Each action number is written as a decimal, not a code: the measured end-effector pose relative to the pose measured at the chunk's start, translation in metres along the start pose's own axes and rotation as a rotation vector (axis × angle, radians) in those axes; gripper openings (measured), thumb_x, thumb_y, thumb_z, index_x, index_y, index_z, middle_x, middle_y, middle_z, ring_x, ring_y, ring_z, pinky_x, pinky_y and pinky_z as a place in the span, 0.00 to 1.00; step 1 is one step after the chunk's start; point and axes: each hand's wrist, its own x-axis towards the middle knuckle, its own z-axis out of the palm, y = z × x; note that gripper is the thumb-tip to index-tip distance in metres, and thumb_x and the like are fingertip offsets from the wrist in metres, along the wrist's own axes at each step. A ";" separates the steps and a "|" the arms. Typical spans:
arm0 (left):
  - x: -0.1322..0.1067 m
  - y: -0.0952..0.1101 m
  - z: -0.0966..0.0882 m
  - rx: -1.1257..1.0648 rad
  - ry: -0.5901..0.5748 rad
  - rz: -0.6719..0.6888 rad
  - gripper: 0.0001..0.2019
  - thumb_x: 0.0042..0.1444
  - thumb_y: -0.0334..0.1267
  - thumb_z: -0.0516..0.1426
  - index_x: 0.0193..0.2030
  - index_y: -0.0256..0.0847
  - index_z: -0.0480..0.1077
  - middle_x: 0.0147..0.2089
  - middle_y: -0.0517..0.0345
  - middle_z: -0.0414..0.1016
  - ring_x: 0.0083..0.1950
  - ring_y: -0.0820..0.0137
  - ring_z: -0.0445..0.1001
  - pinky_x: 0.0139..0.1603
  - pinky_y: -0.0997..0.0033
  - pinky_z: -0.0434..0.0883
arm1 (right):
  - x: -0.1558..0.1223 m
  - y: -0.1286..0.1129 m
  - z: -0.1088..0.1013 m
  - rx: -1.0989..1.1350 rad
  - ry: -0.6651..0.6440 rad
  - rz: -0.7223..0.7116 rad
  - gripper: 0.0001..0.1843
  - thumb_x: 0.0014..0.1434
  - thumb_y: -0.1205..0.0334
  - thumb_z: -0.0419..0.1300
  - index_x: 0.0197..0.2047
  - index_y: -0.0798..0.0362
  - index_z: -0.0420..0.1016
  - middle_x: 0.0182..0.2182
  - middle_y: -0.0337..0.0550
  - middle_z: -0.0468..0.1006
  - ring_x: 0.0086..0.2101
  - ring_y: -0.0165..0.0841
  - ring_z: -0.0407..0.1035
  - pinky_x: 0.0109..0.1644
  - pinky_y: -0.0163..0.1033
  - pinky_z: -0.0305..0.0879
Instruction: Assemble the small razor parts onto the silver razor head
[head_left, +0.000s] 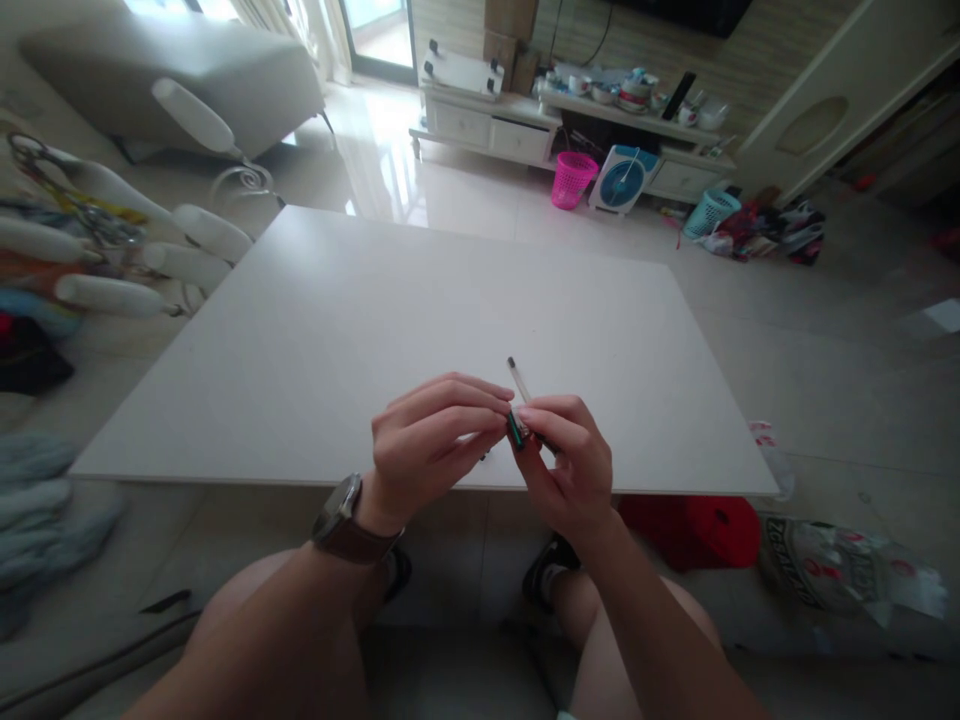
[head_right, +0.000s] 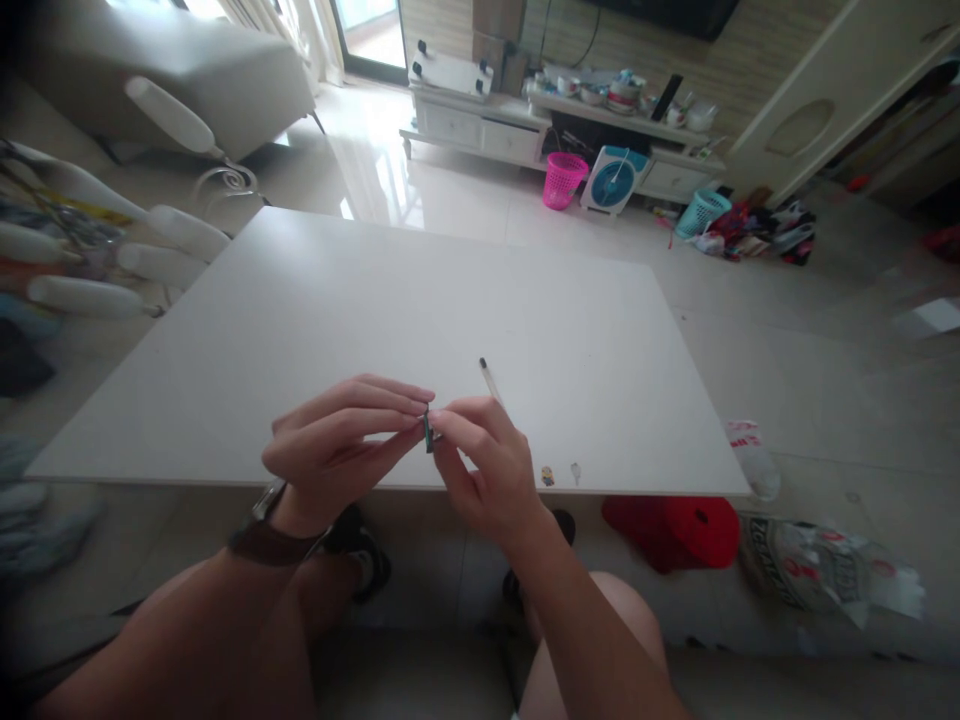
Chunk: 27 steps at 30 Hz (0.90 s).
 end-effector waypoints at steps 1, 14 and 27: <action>0.001 0.002 0.000 0.002 -0.005 0.014 0.09 0.57 0.22 0.67 0.40 0.38 0.78 0.39 0.54 0.84 0.45 0.65 0.85 0.43 0.68 0.84 | 0.000 -0.002 -0.002 -0.006 -0.003 -0.005 0.23 0.65 0.76 0.60 0.59 0.45 0.72 0.44 0.46 0.79 0.42 0.35 0.76 0.40 0.40 0.78; 0.010 0.021 -0.002 0.065 -0.051 0.074 0.07 0.59 0.24 0.66 0.36 0.40 0.76 0.36 0.56 0.84 0.42 0.66 0.86 0.40 0.71 0.85 | -0.004 -0.016 -0.017 -0.134 -0.060 -0.049 0.21 0.64 0.72 0.63 0.57 0.43 0.72 0.45 0.46 0.80 0.38 0.33 0.77 0.35 0.37 0.77; 0.011 0.026 -0.005 0.066 -0.045 0.050 0.08 0.59 0.26 0.66 0.33 0.40 0.76 0.34 0.56 0.83 0.41 0.66 0.86 0.38 0.71 0.85 | -0.002 -0.021 -0.018 -0.151 -0.072 -0.057 0.18 0.64 0.71 0.63 0.54 0.44 0.75 0.45 0.46 0.80 0.37 0.33 0.76 0.35 0.37 0.77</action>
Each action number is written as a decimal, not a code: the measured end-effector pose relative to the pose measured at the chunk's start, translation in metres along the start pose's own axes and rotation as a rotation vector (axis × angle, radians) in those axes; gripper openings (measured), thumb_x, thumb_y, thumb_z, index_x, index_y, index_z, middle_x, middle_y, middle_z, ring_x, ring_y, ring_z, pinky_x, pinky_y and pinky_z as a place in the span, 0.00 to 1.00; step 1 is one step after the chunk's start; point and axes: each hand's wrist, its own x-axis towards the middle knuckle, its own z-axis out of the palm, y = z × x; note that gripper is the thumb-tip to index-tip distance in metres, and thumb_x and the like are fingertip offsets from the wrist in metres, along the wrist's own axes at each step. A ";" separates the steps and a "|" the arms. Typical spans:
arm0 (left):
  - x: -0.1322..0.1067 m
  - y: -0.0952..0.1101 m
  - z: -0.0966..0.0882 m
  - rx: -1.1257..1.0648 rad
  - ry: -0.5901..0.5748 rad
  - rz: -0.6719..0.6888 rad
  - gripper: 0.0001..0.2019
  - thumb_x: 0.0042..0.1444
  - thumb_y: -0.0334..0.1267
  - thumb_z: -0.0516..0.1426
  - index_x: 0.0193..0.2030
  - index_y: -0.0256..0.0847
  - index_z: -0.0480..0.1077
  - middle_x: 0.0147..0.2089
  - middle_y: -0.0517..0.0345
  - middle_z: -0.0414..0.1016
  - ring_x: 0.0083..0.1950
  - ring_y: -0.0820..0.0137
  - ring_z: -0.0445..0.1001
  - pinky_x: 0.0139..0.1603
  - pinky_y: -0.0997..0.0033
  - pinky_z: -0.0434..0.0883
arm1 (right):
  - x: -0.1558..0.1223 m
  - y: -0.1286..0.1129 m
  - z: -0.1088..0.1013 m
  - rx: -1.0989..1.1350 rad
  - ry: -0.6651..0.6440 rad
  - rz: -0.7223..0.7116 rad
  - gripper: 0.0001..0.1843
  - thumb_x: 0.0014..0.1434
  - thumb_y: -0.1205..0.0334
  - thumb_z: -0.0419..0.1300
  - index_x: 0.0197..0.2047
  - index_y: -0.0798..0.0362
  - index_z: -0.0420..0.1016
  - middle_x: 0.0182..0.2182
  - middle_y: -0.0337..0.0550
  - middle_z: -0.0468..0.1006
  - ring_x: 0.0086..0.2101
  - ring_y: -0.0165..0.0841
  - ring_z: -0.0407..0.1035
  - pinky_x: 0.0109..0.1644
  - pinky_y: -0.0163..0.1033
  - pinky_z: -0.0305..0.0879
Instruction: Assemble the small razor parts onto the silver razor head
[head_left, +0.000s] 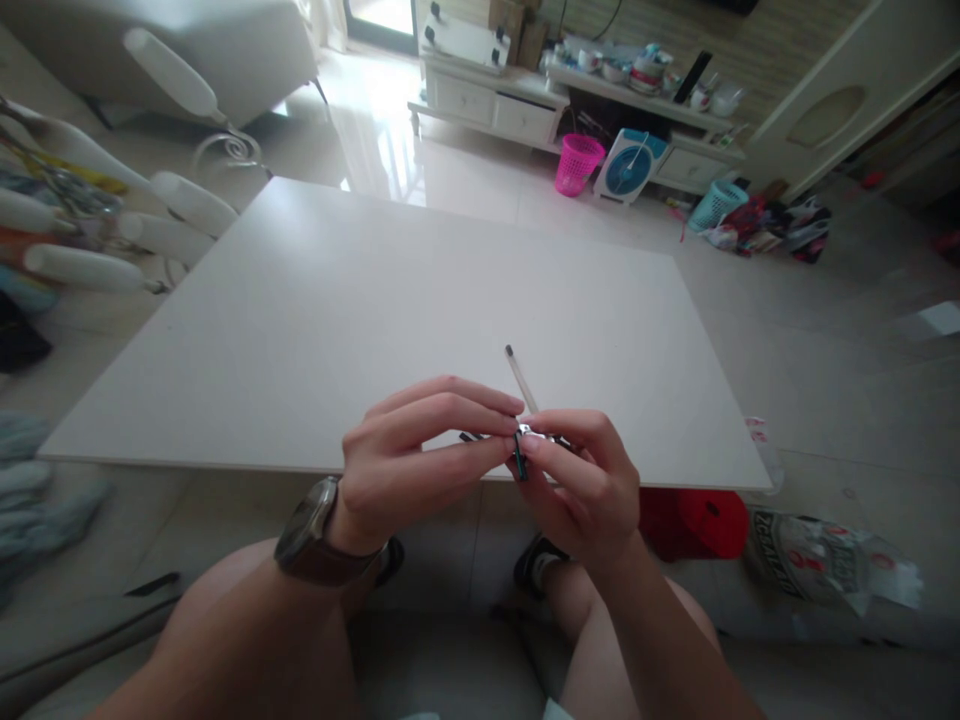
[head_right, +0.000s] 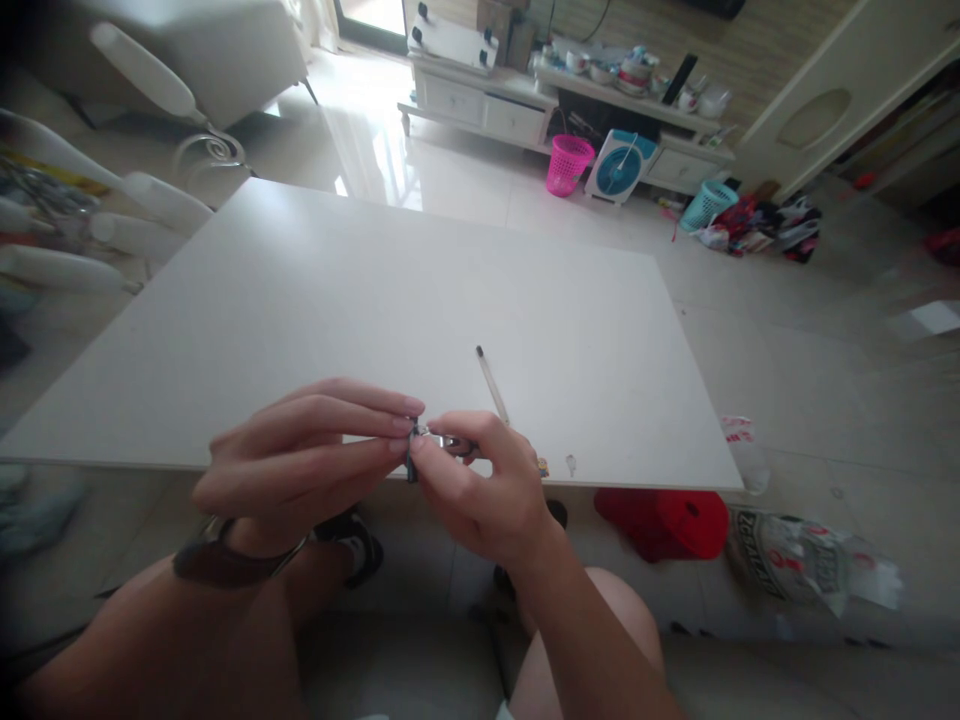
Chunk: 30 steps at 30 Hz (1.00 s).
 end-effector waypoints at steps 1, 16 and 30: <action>0.000 0.000 0.000 0.002 -0.007 -0.002 0.07 0.59 0.26 0.66 0.33 0.40 0.76 0.35 0.56 0.83 0.41 0.66 0.86 0.38 0.71 0.85 | 0.000 0.000 0.000 -0.004 -0.003 0.003 0.18 0.64 0.71 0.63 0.54 0.43 0.75 0.45 0.45 0.80 0.37 0.33 0.76 0.35 0.37 0.77; 0.000 0.000 -0.001 0.022 -0.016 -0.004 0.09 0.59 0.26 0.67 0.31 0.41 0.75 0.34 0.58 0.84 0.40 0.66 0.86 0.37 0.71 0.85 | 0.001 -0.002 0.000 -0.028 -0.014 0.000 0.13 0.66 0.72 0.62 0.50 0.45 0.76 0.44 0.44 0.79 0.37 0.31 0.76 0.35 0.35 0.78; -0.002 0.003 0.000 -0.017 0.008 -0.071 0.08 0.58 0.25 0.66 0.34 0.43 0.77 0.42 0.59 0.87 0.45 0.63 0.87 0.43 0.69 0.87 | 0.002 -0.005 -0.002 -0.014 0.086 -0.004 0.20 0.63 0.78 0.63 0.53 0.48 0.81 0.46 0.47 0.86 0.45 0.35 0.83 0.47 0.41 0.84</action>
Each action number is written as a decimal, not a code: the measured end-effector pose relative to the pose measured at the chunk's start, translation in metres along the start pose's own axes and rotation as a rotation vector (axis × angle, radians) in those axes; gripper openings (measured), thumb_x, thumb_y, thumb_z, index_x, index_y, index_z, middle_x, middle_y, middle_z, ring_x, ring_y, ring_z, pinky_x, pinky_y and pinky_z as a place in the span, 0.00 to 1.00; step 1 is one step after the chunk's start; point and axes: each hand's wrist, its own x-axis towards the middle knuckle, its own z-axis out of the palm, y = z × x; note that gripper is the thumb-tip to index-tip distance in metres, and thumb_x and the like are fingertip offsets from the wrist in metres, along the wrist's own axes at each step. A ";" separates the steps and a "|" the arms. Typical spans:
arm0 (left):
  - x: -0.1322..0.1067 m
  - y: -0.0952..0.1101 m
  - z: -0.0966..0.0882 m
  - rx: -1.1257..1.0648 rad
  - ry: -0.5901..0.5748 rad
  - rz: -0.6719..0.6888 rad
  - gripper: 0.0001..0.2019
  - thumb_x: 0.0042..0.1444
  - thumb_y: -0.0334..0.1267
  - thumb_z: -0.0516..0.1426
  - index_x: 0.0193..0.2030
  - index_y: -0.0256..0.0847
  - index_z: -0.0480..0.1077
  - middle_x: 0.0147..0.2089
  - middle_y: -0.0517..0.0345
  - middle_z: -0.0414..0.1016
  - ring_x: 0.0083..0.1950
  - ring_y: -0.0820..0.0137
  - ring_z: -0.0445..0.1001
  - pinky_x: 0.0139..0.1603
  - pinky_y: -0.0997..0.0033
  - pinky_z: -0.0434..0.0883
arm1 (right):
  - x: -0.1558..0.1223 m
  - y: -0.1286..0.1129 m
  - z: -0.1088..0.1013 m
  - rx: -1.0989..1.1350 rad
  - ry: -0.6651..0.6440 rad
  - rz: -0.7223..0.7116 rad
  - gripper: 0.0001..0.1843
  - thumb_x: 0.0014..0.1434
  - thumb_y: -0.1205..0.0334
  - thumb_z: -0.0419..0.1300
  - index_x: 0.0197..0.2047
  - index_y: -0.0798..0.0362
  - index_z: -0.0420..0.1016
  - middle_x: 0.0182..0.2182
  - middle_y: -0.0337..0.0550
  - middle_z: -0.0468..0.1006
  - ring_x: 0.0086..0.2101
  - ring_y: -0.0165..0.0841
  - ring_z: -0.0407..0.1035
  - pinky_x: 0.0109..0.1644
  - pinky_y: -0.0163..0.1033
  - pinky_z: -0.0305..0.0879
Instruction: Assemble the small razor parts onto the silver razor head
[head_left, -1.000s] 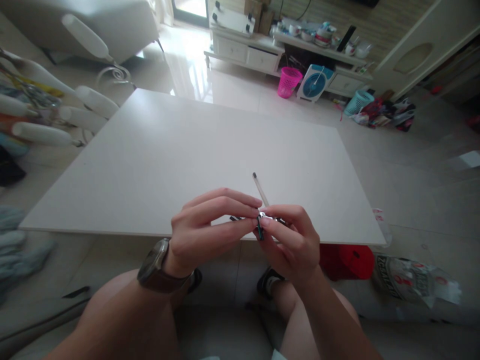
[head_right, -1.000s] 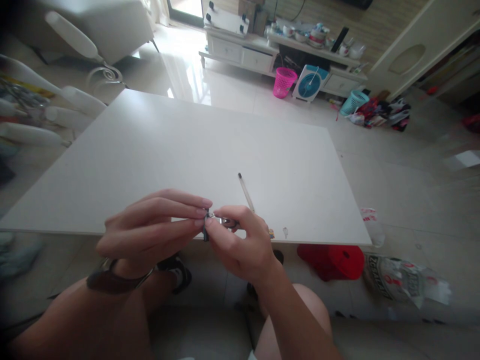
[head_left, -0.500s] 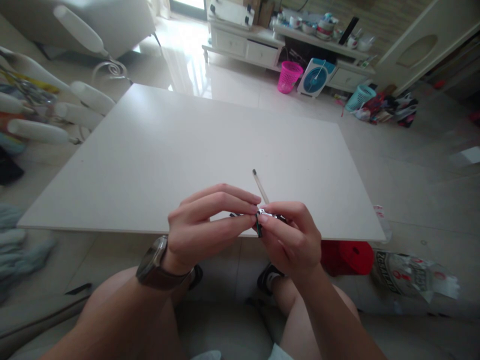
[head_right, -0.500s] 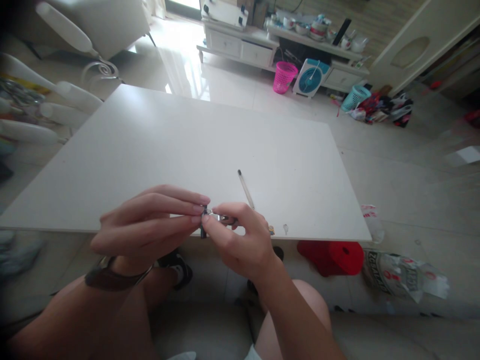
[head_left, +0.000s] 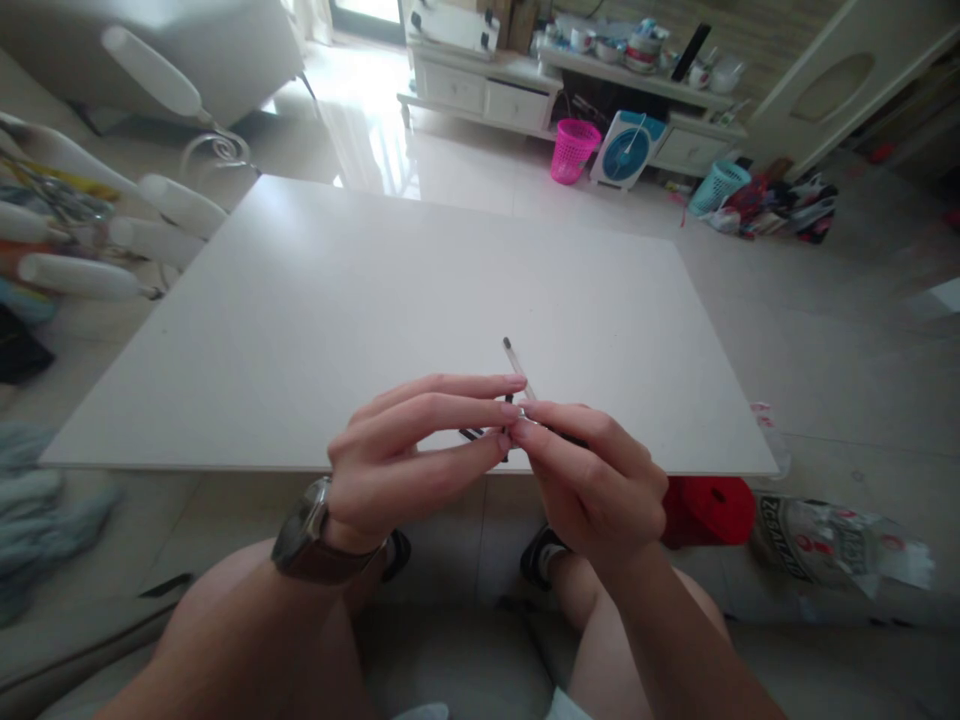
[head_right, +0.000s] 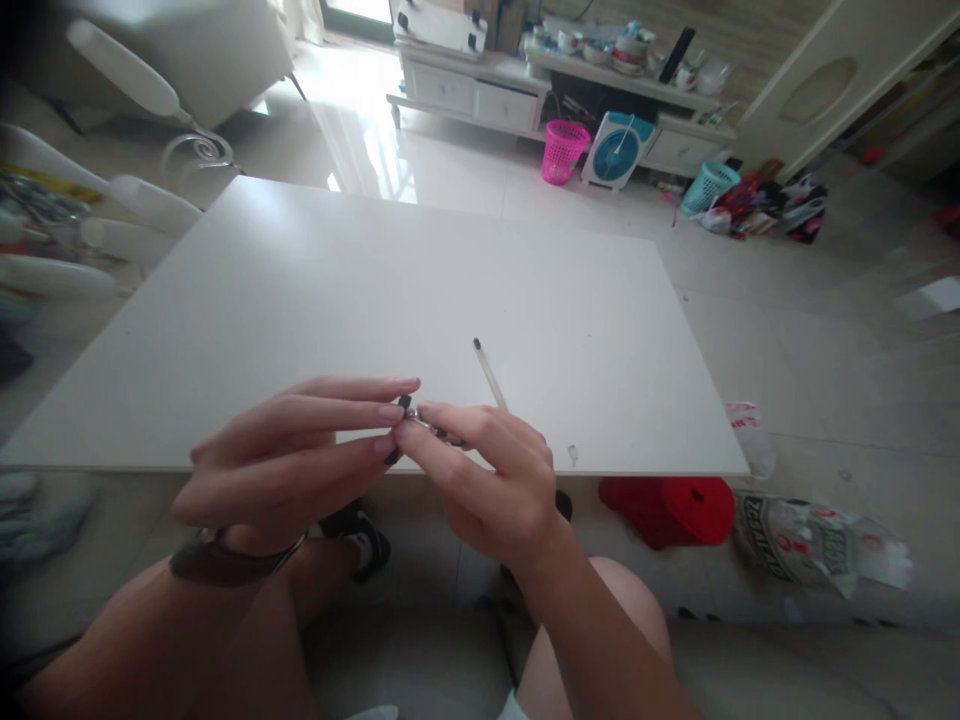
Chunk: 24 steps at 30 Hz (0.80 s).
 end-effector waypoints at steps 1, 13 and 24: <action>0.000 0.001 0.000 -0.012 0.010 -0.022 0.08 0.58 0.25 0.66 0.34 0.44 0.77 0.42 0.60 0.87 0.44 0.64 0.88 0.42 0.70 0.87 | 0.000 0.000 0.000 0.006 0.002 0.002 0.20 0.62 0.79 0.64 0.52 0.49 0.82 0.46 0.47 0.86 0.45 0.35 0.83 0.48 0.40 0.84; 0.000 0.000 0.001 0.029 -0.037 0.077 0.09 0.61 0.24 0.64 0.34 0.42 0.76 0.39 0.56 0.87 0.47 0.59 0.87 0.42 0.65 0.88 | 0.005 -0.003 -0.008 0.015 -0.028 0.023 0.21 0.61 0.80 0.64 0.53 0.50 0.81 0.46 0.50 0.88 0.45 0.37 0.84 0.47 0.41 0.84; -0.003 0.005 0.008 -0.074 0.047 -0.146 0.09 0.59 0.24 0.65 0.33 0.44 0.79 0.41 0.61 0.87 0.44 0.64 0.88 0.42 0.69 0.87 | 0.005 -0.005 -0.014 0.007 -0.047 0.042 0.21 0.58 0.81 0.65 0.51 0.53 0.83 0.46 0.52 0.88 0.44 0.39 0.85 0.47 0.39 0.83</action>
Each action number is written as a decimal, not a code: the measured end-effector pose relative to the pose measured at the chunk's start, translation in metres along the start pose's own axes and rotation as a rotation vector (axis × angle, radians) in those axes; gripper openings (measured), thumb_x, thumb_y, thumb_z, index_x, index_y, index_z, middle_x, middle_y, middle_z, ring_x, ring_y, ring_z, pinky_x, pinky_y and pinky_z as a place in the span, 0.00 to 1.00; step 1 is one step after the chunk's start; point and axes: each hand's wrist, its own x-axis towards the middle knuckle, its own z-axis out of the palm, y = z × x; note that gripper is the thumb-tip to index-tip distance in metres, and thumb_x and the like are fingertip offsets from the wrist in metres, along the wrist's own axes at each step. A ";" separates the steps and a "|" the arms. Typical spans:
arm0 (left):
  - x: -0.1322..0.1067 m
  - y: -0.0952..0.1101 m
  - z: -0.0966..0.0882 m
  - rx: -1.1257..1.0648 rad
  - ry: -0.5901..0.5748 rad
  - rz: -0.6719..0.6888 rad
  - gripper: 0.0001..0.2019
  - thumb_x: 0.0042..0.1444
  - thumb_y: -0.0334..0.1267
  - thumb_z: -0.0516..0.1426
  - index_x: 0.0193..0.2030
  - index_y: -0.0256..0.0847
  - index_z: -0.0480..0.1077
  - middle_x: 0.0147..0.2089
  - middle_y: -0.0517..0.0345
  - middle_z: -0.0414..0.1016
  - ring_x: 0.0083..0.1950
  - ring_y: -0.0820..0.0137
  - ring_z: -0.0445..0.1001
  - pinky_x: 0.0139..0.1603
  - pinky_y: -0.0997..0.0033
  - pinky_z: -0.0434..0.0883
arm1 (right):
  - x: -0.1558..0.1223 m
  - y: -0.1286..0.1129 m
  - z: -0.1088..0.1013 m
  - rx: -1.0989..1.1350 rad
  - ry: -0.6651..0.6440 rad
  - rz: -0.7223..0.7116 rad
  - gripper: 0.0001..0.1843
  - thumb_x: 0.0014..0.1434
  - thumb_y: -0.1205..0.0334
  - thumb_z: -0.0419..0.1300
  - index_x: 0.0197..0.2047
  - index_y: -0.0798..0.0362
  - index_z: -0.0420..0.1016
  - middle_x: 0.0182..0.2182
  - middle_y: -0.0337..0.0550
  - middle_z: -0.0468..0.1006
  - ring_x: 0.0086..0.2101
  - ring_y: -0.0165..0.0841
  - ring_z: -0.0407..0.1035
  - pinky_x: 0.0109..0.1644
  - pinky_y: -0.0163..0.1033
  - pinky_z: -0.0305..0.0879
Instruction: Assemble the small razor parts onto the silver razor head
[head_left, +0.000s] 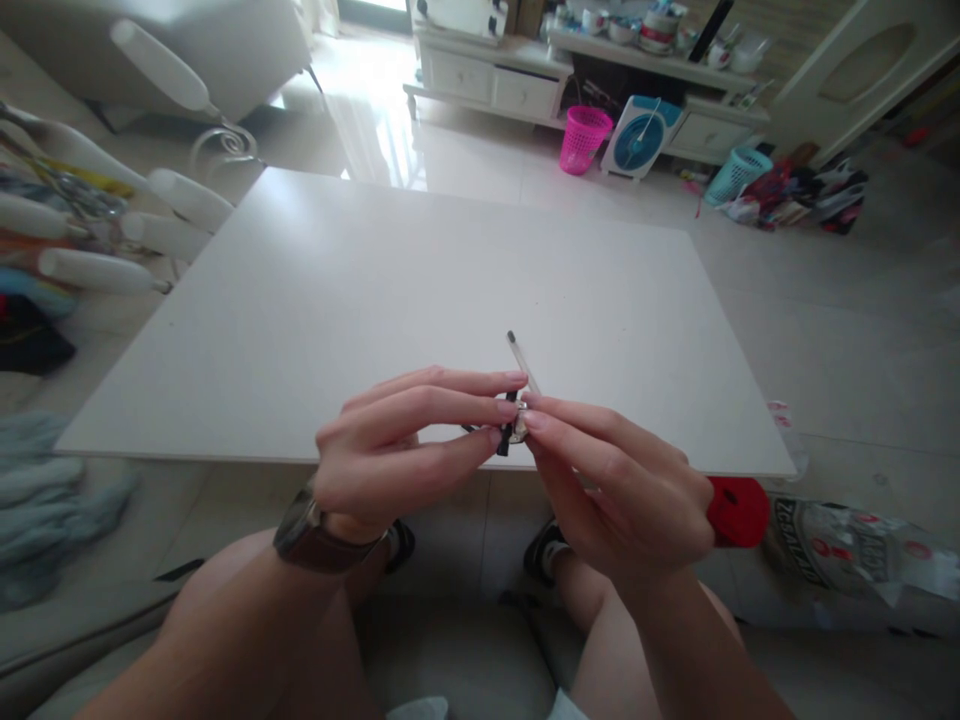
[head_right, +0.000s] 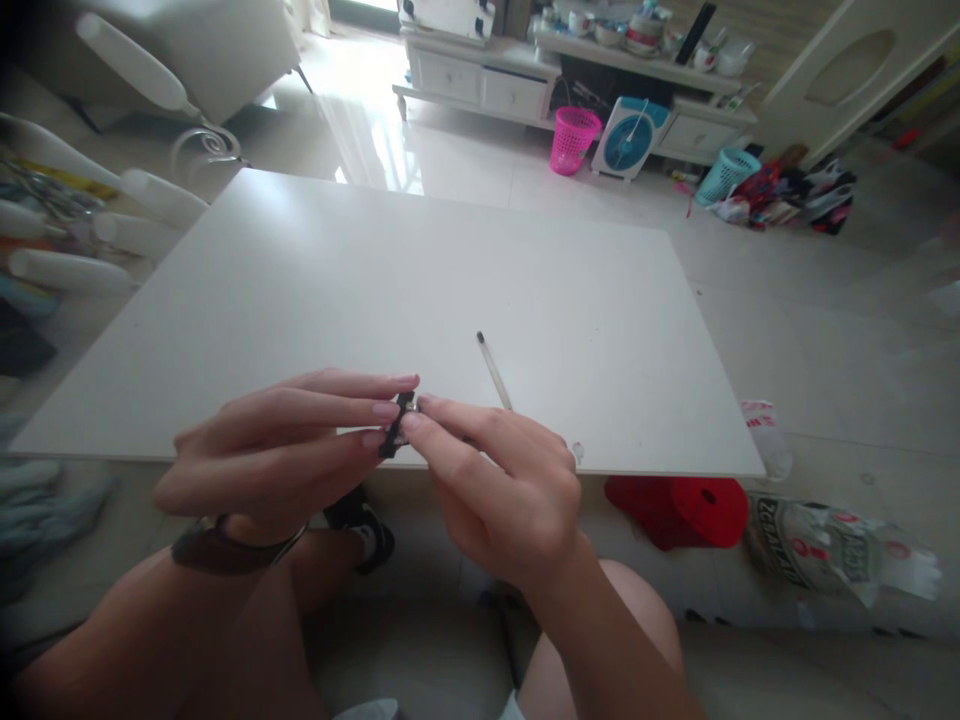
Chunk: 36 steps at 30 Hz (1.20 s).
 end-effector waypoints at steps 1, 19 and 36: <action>0.000 0.000 0.000 -0.001 -0.007 -0.014 0.09 0.59 0.24 0.65 0.33 0.44 0.79 0.41 0.61 0.87 0.44 0.63 0.88 0.42 0.69 0.87 | 0.000 0.000 0.000 0.000 -0.003 0.003 0.21 0.58 0.81 0.65 0.51 0.53 0.83 0.46 0.52 0.88 0.44 0.39 0.85 0.47 0.40 0.83; 0.002 -0.008 -0.007 0.105 -0.148 0.131 0.09 0.59 0.25 0.67 0.34 0.44 0.77 0.39 0.59 0.86 0.41 0.65 0.88 0.40 0.72 0.88 | 0.003 0.000 -0.006 0.183 -0.195 0.181 0.19 0.64 0.77 0.62 0.55 0.51 0.80 0.37 0.43 0.81 0.33 0.30 0.76 0.35 0.32 0.73; -0.003 -0.010 -0.009 0.084 -0.195 0.044 0.09 0.59 0.30 0.68 0.36 0.51 0.78 0.42 0.62 0.86 0.43 0.66 0.87 0.42 0.73 0.85 | -0.001 -0.001 -0.004 0.296 -0.178 0.363 0.14 0.65 0.72 0.64 0.51 0.49 0.80 0.36 0.40 0.87 0.28 0.30 0.81 0.35 0.32 0.80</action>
